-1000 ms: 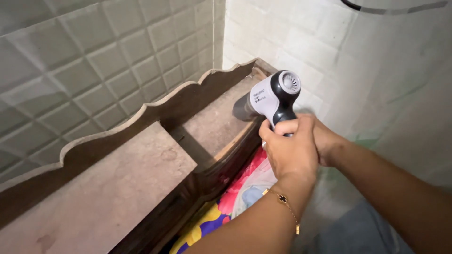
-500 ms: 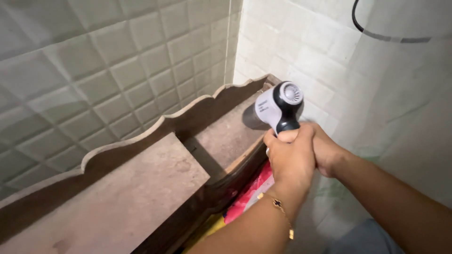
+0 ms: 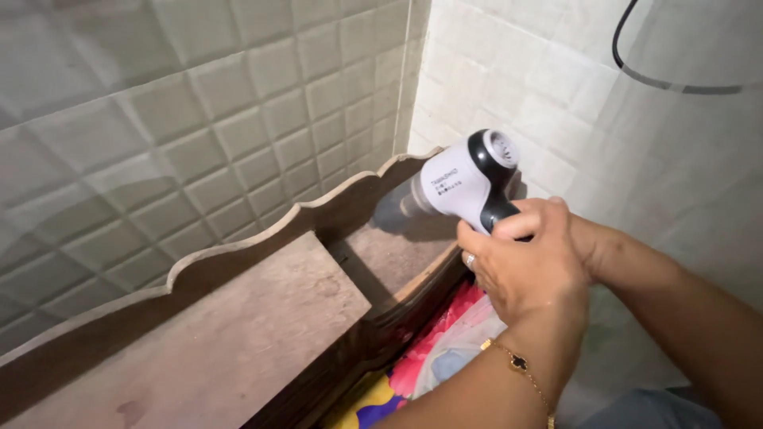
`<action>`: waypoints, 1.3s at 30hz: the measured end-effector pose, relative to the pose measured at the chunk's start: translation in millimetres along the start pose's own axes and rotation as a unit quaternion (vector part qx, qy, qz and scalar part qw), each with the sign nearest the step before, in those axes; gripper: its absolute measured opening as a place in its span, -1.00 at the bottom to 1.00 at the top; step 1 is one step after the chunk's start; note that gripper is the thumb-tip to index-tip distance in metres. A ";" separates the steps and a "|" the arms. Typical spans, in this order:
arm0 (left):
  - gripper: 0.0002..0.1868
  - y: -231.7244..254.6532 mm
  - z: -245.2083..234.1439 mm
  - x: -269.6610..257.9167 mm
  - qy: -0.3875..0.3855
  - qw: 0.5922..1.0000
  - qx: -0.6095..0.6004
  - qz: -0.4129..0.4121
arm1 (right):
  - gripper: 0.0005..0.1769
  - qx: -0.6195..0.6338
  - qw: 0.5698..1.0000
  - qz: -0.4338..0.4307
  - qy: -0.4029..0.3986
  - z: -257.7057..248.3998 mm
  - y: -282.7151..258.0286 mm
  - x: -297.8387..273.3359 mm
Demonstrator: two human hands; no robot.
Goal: Using a hairdryer to blow air onto the surface and crevices of a wooden bedroom cabinet.
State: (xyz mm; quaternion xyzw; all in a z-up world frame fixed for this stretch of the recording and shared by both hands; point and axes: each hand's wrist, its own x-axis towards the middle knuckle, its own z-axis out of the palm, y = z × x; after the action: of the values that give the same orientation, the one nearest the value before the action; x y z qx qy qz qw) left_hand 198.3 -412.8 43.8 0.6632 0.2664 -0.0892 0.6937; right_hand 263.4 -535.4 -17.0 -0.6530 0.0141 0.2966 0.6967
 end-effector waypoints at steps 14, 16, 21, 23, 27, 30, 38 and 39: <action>0.15 15.8 -13.6 -23.2 0.004 1.000 0.014 0.024 | -0.88 -0.043 0.996 -0.063 -0.046 -8.6 -2.0 -4.1; 0.13 16.3 -16.3 -21.8 0.003 1.000 0.011 0.029 | -0.88 -0.019 0.998 -0.049 -0.038 0.8 -3.2 -6.5; 0.13 17.4 -20.6 -25.0 0.001 1.000 0.009 0.022 | -0.86 0.020 0.998 -0.036 -0.039 12.6 -5.7 -12.7; 0.16 16.8 -19.3 -19.4 -0.010 1.000 0.002 0.006 | -0.83 0.024 0.999 -0.029 -0.015 12.0 -5.8 -11.5; 0.13 15.2 -17.3 -21.1 -0.040 0.999 0.003 -0.003 | -0.79 0.041 0.998 -0.009 0.043 23.4 -11.0 -23.1; 0.15 14.7 -11.9 -22.7 -0.053 0.998 -0.012 -0.013 | -0.75 0.011 0.996 -0.013 0.087 27.3 -16.2 -31.1; 0.17 20.0 -11.2 -34.0 -0.040 0.997 -0.043 -0.048 | -0.65 0.041 0.998 -0.032 0.028 3.3 -8.3 -26.3; 0.17 18.5 -11.6 -32.7 -0.040 0.997 -0.042 -0.046 | -0.65 0.042 0.998 -0.034 0.028 8.3 -9.3 -26.9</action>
State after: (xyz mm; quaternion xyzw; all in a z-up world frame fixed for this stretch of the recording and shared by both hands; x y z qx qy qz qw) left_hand 176.7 -407.2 76.2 0.6165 0.2726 -0.1364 0.7259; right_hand 242.2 -538.1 3.5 -0.6317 0.0244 0.2535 0.7322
